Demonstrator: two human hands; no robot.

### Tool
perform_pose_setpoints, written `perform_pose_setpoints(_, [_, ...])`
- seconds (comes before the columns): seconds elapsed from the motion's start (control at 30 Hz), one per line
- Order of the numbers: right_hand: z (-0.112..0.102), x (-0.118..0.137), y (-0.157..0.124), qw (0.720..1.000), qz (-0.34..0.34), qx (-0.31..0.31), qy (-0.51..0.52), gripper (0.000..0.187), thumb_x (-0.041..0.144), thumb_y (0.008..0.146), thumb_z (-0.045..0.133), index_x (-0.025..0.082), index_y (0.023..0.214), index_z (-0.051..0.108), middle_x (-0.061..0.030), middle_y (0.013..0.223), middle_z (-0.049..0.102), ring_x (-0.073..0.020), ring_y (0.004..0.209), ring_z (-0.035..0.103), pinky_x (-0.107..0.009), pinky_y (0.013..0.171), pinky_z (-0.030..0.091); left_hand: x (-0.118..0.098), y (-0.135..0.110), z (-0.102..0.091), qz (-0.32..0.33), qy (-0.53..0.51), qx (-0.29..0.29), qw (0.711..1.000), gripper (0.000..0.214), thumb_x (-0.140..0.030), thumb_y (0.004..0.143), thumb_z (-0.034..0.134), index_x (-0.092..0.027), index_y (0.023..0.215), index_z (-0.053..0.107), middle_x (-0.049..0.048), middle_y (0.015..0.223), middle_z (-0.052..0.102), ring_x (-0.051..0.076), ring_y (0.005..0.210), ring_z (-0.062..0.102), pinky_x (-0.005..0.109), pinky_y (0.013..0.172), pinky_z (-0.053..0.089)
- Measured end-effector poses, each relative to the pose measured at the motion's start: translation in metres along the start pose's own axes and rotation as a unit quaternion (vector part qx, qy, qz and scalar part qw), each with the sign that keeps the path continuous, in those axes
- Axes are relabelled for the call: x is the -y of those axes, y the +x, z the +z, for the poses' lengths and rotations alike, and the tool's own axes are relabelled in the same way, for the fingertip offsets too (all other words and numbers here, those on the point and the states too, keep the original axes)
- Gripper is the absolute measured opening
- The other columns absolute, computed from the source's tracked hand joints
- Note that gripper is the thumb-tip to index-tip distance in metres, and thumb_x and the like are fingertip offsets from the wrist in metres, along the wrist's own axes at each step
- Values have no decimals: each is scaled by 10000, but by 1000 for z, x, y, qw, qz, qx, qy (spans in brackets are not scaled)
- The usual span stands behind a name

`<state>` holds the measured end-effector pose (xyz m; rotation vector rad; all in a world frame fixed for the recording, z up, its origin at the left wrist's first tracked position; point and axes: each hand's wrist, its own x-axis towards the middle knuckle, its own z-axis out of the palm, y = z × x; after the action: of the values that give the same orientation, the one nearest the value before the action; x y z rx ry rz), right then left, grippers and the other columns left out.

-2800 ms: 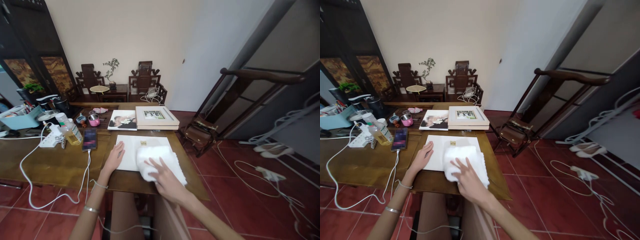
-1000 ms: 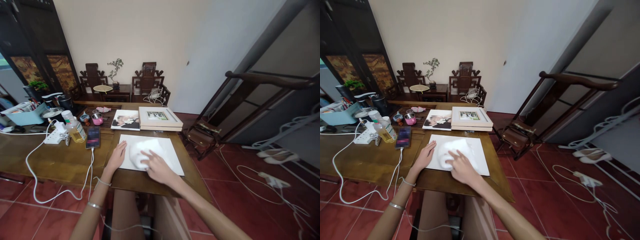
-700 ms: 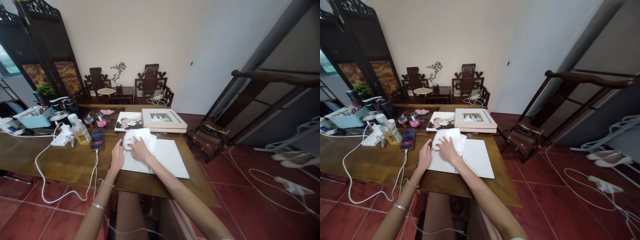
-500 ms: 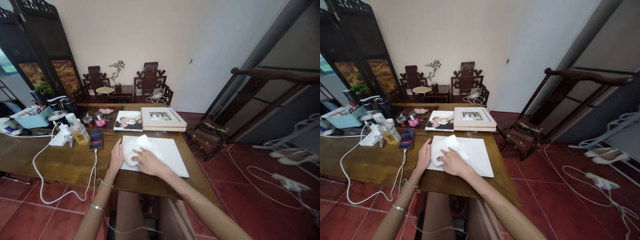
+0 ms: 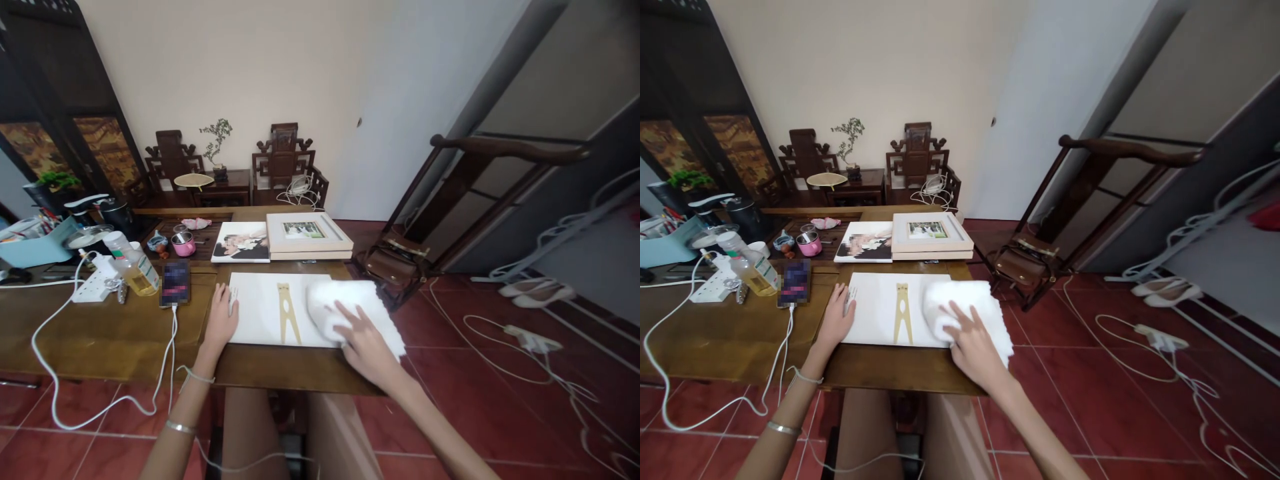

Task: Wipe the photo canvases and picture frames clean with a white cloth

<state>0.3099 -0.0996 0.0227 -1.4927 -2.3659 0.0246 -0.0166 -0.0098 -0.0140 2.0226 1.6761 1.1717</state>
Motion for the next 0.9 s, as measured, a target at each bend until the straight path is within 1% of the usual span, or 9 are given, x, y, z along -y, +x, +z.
perform_pose_setpoints(0.1, [-5,10,-24,996,-59,1,71,395,14,588,384,189,843,629,-77,1390,467,-245,1355,296,-531,1132,140,-3,-1,-1,-37,30,-7,999,436,-286,835,500,-91,1224,526,180,1423,388,314,1399,204,461,1154,189])
perform_pose_setpoints(0.2, [-4,2,-23,995,26,-25,93,399,33,620,376,185,898,618,-110,1348,509,-278,1318,361,-594,1094,178,-8,0,-5,-51,54,8,997,420,-282,837,489,-61,1190,546,196,1419,387,306,1403,193,430,1155,178])
perform_pose_setpoints(0.3, [1,-8,-11,991,93,-28,89,397,41,643,374,162,934,616,-142,1300,547,-300,1332,331,-593,1077,217,-11,2,-11,-77,53,28,995,421,-289,836,497,-62,1186,551,199,1423,386,296,1412,162,427,1152,161])
perform_pose_setpoints(0.43, [5,-6,-2,992,75,-16,105,433,31,639,377,153,970,627,-126,1361,492,-292,1371,233,-572,1094,210,-11,7,-15,-161,-25,58,985,430,-301,812,557,-92,1187,557,186,1473,316,278,1429,74,449,1149,108])
perform_pose_setpoints(0.53, [5,-2,-3,993,57,-11,101,448,20,636,376,158,980,630,-122,1388,461,-287,1374,217,-574,1099,203,-15,12,-19,-226,-127,45,965,407,-286,789,604,-125,1162,580,157,1510,249,263,1434,21,446,1150,75])
perform_pose_setpoints(0.63, [5,-4,-4,995,45,-13,91,451,10,628,373,160,966,632,-131,1381,468,-285,1373,223,-580,1091,223,-26,11,-30,-281,-273,26,920,402,-242,733,670,-152,1120,608,144,1475,336,285,1423,119,424,1147,127])
perform_pose_setpoints(0.7, [4,-5,-4,995,44,-21,89,452,9,629,374,156,971,631,-135,1373,475,-285,1369,238,-581,1080,252,-38,6,-42,-323,-421,54,846,457,-223,715,683,-149,1155,580,154,1354,502,314,1329,365,436,1094,286])
perform_pose_setpoints(0.77, [1,0,-1,994,43,-37,91,447,12,631,383,151,976,631,-143,1363,485,-286,1357,271,-581,1075,268,-53,-3,-56,-326,-521,44,788,473,-179,723,661,-115,1179,554,152,1244,595,289,1226,499,416,1063,348])
perform_pose_setpoints(0.9, [-16,44,9,992,-33,-69,101,380,13,620,417,174,875,647,-117,1402,442,-281,1366,254,-601,1103,182,-93,-25,-83,-316,-603,-45,731,395,-187,785,599,-126,1173,563,123,1203,622,252,1158,559,406,1024,405])
